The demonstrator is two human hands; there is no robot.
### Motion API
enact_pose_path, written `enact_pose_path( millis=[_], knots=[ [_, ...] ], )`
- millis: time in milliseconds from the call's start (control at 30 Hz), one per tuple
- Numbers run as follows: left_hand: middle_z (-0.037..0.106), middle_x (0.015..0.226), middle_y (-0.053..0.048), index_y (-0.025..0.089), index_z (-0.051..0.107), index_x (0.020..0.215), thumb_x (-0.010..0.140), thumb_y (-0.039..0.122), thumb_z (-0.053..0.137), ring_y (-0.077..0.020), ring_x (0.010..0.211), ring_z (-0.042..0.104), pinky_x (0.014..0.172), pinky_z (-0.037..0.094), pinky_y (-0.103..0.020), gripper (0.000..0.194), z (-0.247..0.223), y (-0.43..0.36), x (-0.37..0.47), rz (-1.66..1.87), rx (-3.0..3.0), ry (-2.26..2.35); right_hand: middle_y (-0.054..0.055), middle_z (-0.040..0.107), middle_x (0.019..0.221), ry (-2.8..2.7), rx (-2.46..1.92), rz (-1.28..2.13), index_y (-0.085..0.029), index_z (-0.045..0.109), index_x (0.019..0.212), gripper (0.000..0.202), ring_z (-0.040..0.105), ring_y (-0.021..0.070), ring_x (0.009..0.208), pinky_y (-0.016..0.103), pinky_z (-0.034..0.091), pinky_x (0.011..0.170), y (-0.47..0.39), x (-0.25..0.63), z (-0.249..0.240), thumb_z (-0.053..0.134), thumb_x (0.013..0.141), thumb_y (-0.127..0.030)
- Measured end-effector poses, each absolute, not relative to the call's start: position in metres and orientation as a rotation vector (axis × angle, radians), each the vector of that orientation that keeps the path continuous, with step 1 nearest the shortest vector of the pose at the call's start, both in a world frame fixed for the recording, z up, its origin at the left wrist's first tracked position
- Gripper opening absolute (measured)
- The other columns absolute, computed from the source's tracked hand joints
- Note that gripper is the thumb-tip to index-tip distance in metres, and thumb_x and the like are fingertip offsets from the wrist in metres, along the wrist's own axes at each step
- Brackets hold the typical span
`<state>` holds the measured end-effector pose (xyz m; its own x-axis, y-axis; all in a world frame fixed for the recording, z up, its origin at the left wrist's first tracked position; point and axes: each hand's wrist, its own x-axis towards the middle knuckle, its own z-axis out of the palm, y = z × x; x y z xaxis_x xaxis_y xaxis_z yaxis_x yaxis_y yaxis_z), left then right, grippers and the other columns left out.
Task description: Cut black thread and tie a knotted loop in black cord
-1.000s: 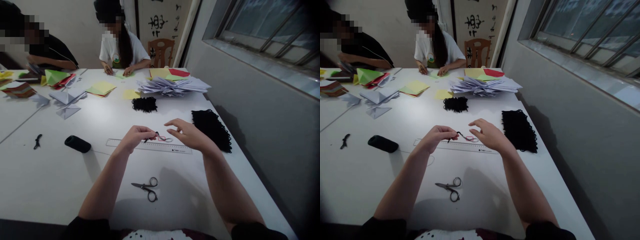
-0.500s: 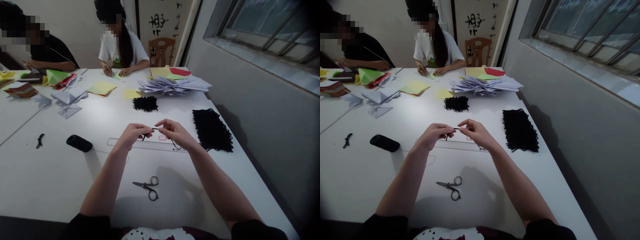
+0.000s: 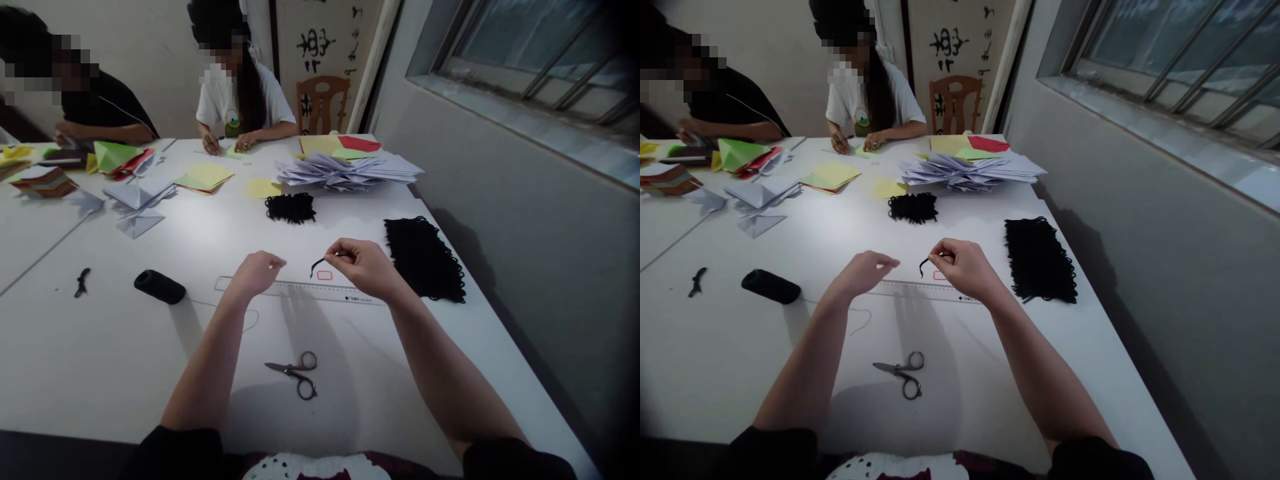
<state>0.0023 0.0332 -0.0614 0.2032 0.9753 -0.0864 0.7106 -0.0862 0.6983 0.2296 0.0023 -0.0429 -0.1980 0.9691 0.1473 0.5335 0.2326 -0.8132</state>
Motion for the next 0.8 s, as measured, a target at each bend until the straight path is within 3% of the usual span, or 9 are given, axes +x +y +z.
enact_pose_path(
  millis=[67,167,300,400,600,800],
  knots=[
    [0.075,0.108,-0.008,0.021,0.079,0.097,0.083,0.029,0.062,-0.0258,0.109,0.067,0.100,0.046,-0.039,0.023,-0.062,0.030,0.014,0.849,1.798,1.415,-0.005,0.039,0.051,-1.830,-1.395,0.830,-0.015,0.065,0.076,0.018,0.031,0.0074,0.051,0.025,0.026,0.052,0.002,0.228,-0.042,0.060,0.083,-0.030],
    [0.075,0.109,-0.011,0.017,0.075,0.105,0.080,0.039,0.071,-0.0250,0.106,0.069,0.096,0.051,-0.038,0.034,-0.063,0.021,0.036,1.059,1.592,1.099,-0.005,0.039,0.052,-1.807,-1.375,0.841,-0.015,0.065,0.077,0.019,0.031,0.0075,0.051,0.024,0.027,0.052,0.003,0.226,-0.042,0.060,0.083,-0.031],
    [0.078,0.089,-0.012,0.013,0.073,0.100,0.073,0.037,0.078,-0.0244,0.085,0.073,0.079,0.057,-0.037,0.036,-0.066,0.015,0.048,0.997,1.405,0.976,-0.005,0.037,0.051,-1.788,-1.351,0.817,-0.015,0.065,0.077,0.021,0.031,0.0075,0.050,0.024,0.026,0.051,0.003,0.228,-0.043,0.060,0.084,-0.034],
    [0.077,0.078,-0.009,0.013,0.070,0.097,0.075,0.033,0.078,-0.0213,0.082,0.073,0.081,0.055,-0.035,0.031,-0.065,0.014,0.046,0.942,1.326,0.935,-0.005,0.038,0.051,-1.780,-1.350,0.809,-0.015,0.065,0.076,0.022,0.030,0.0075,0.050,0.024,0.025,0.050,0.002,0.230,-0.042,0.061,0.083,-0.035],
    [0.074,0.081,-0.007,0.014,0.070,0.081,0.076,0.030,0.076,-0.0153,0.077,0.068,0.076,0.052,-0.030,0.018,-0.057,0.015,0.040,0.694,1.164,0.873,-0.001,0.050,0.058,-1.765,-1.314,0.785,-0.015,0.065,0.078,0.022,0.035,0.0082,0.053,0.024,0.028,0.050,0.003,0.230,-0.041,0.061,0.083,-0.036],
    [0.072,0.079,-0.005,0.015,0.074,0.081,0.071,0.032,0.081,-0.0149,0.078,0.067,0.077,0.051,-0.029,0.022,-0.054,0.016,0.037,0.722,1.040,0.703,0.001,0.059,0.066,-1.734,-1.294,0.807,-0.015,0.064,0.080,0.021,0.042,0.0088,0.055,0.023,0.032,0.052,0.004,0.226,-0.047,0.060,0.083,-0.035]
  ],
)
